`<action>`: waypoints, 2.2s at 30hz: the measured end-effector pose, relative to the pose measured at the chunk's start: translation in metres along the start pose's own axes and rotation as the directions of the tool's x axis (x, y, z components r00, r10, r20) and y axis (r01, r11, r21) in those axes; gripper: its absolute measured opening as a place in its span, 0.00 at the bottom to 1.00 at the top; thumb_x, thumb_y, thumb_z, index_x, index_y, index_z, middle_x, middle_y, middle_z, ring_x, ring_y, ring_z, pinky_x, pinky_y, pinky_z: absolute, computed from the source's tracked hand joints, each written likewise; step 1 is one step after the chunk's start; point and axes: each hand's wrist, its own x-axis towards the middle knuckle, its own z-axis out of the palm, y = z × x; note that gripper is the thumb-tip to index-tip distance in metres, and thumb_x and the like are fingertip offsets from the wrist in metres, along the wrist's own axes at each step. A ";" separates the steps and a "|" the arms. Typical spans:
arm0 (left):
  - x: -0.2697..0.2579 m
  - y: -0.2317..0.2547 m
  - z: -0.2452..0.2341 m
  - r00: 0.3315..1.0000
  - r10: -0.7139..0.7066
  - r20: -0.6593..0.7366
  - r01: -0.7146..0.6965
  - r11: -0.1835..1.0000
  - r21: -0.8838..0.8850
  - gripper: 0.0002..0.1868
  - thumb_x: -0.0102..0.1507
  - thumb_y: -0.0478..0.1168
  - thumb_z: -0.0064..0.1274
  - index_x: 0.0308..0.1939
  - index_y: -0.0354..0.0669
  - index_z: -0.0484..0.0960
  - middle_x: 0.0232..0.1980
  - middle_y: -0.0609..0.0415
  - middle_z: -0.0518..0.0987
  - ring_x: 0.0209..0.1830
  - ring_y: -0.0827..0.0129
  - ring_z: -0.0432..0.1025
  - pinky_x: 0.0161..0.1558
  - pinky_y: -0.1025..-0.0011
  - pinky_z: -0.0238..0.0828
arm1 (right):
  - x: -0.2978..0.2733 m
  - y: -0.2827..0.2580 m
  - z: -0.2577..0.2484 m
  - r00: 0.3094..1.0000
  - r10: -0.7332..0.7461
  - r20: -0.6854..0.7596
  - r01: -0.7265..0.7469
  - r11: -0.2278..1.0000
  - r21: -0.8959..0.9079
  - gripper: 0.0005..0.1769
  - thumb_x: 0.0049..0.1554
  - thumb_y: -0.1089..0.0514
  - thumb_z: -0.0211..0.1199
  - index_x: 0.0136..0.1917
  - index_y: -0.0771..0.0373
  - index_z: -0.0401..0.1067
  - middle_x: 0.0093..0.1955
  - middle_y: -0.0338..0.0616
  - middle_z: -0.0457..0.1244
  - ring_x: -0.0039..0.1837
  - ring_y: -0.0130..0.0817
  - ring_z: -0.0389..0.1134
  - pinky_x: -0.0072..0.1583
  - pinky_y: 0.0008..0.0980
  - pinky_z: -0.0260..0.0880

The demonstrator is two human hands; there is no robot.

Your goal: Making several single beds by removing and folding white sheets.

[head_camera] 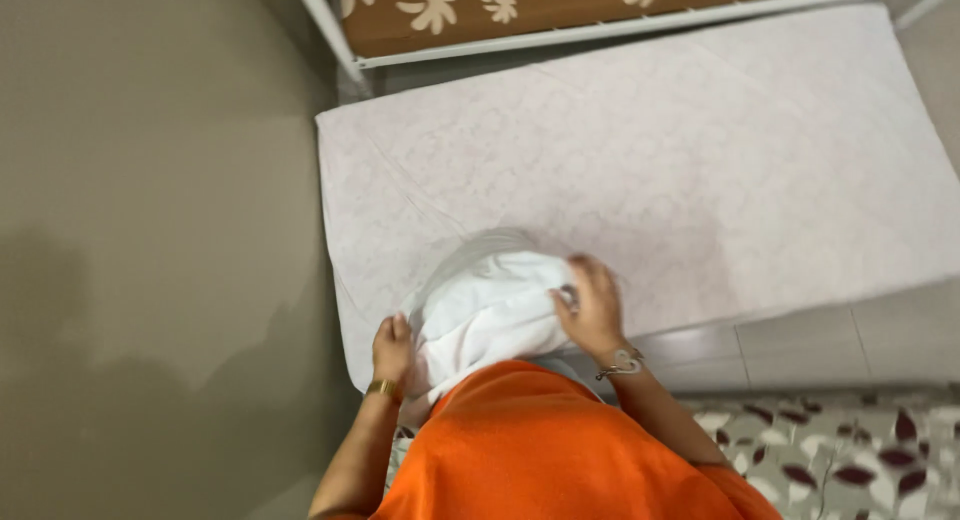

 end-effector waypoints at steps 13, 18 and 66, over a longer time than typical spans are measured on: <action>0.004 0.161 -0.030 0.816 -0.157 0.556 0.368 0.884 -0.290 0.10 0.68 0.46 0.49 0.39 0.46 0.79 0.33 0.60 0.78 0.23 0.73 0.60 0.25 0.70 0.51 | -0.066 -0.094 0.032 0.706 0.278 0.651 -0.337 0.941 -0.036 0.15 0.55 0.53 0.68 0.53 0.59 0.71 0.56 0.47 0.65 0.61 0.47 0.65 0.62 0.44 0.66; 0.006 0.182 -0.008 0.676 0.109 0.729 0.369 0.805 -0.463 0.10 0.72 0.43 0.55 0.41 0.44 0.75 0.35 0.60 0.72 0.30 0.72 0.61 0.32 0.70 0.56 | -0.081 -0.115 0.012 0.709 0.553 0.437 -0.552 0.821 -0.144 0.28 0.50 0.51 0.73 0.59 0.60 0.66 0.60 0.49 0.62 0.66 0.49 0.62 0.64 0.43 0.66; -0.114 0.230 0.208 0.103 0.778 0.620 -0.994 0.099 0.041 0.21 0.55 0.40 0.57 0.52 0.42 0.82 0.58 0.39 0.78 0.53 0.46 0.72 0.61 0.46 0.63 | -0.091 0.054 -0.087 0.884 0.466 -0.042 -0.425 0.838 0.343 0.16 0.61 0.56 0.65 0.60 0.65 0.70 0.53 0.52 0.68 0.54 0.49 0.70 0.56 0.42 0.70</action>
